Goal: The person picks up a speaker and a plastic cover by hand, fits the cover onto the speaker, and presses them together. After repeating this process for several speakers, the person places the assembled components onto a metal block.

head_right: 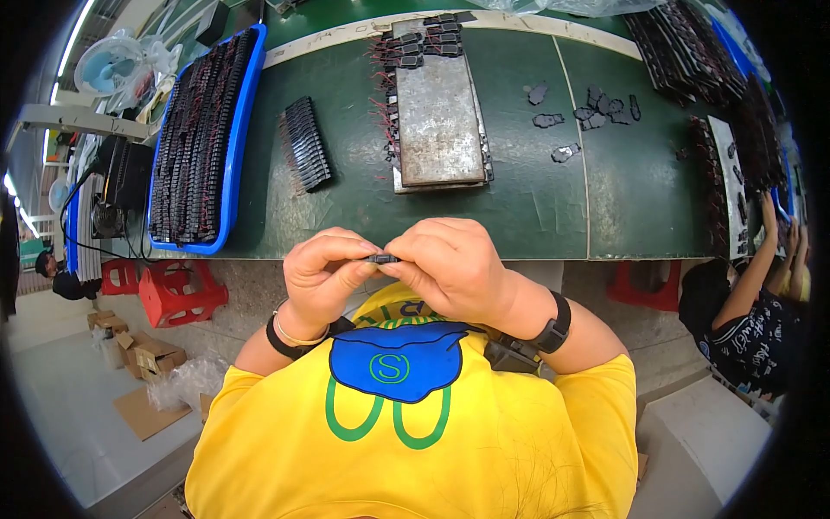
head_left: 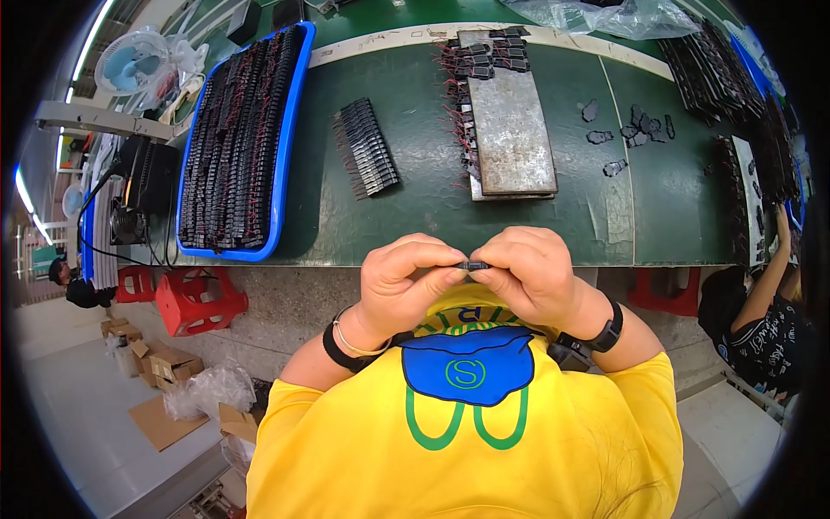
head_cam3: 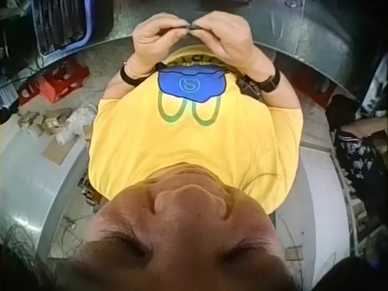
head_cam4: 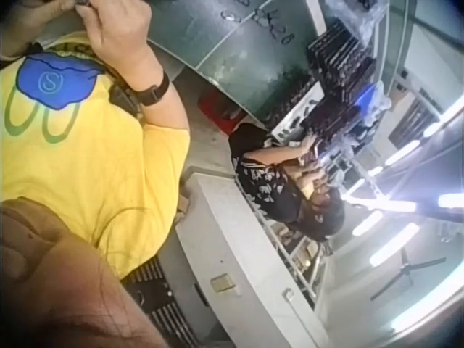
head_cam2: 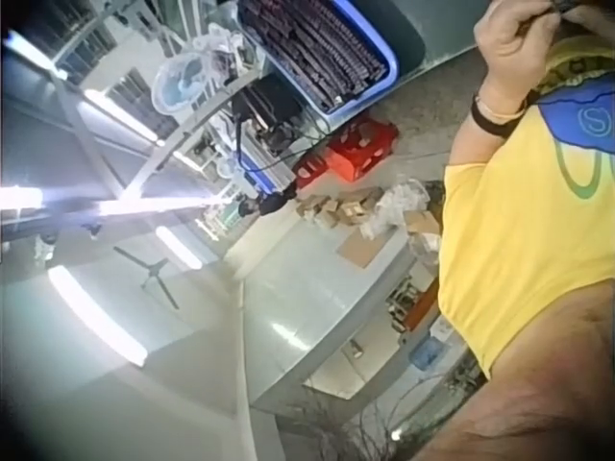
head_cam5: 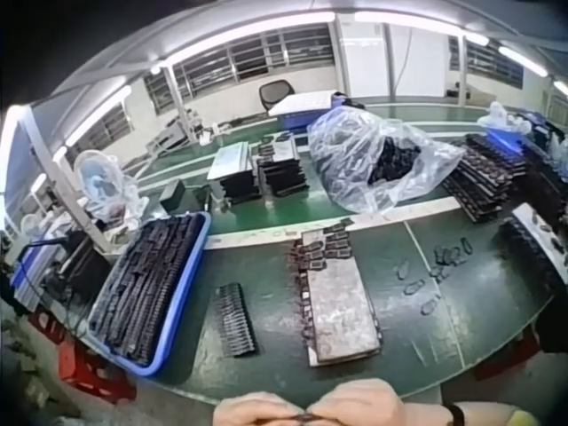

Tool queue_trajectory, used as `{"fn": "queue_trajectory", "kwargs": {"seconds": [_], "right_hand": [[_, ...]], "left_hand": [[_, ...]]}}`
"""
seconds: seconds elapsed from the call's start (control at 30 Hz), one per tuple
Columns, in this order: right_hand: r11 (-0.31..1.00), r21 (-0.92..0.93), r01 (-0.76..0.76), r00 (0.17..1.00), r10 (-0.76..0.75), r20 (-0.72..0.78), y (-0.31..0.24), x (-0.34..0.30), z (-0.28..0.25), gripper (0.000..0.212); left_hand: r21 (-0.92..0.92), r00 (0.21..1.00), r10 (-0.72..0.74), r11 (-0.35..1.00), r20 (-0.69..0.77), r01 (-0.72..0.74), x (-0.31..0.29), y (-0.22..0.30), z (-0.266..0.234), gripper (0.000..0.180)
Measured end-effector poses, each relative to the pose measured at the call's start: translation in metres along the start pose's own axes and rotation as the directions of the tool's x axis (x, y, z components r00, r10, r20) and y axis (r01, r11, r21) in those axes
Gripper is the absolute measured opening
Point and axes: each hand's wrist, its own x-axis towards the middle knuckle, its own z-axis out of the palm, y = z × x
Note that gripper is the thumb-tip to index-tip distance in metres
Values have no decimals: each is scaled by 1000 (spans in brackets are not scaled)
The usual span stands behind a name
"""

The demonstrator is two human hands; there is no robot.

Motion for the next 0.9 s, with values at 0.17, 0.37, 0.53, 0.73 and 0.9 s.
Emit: {"fn": "queue_trajectory", "kwargs": {"seconds": [0.17, 0.37, 0.53, 0.73, 0.9], "right_hand": [[992, -33, 124, 992, -125, -18, -3, 1, 1, 12], [990, -43, 131, 991, -130, 26, 0, -2, 3, 13], [986, -86, 142, 988, -137, 71, 0, -6, 6, 15], [982, -131, 138, 988, -128, 81, 1, -6, 7, 22], [988, -109, 105, 994, -101, 42, 4, -4, 8, 25]], "left_hand": [[-79, 997, -60, 995, 42, 63, -1, 4, 1, 16], [281, 959, 108, 942, 263, -183, 23, 23, -17, 21], [367, 952, 85, 909, 294, -194, 13, 21, -15, 22], [416, 967, 70, 894, 244, -170, 12, 24, -15, 22], [447, 974, 21, 886, 227, -124, 14, 27, -19, 20]]}}
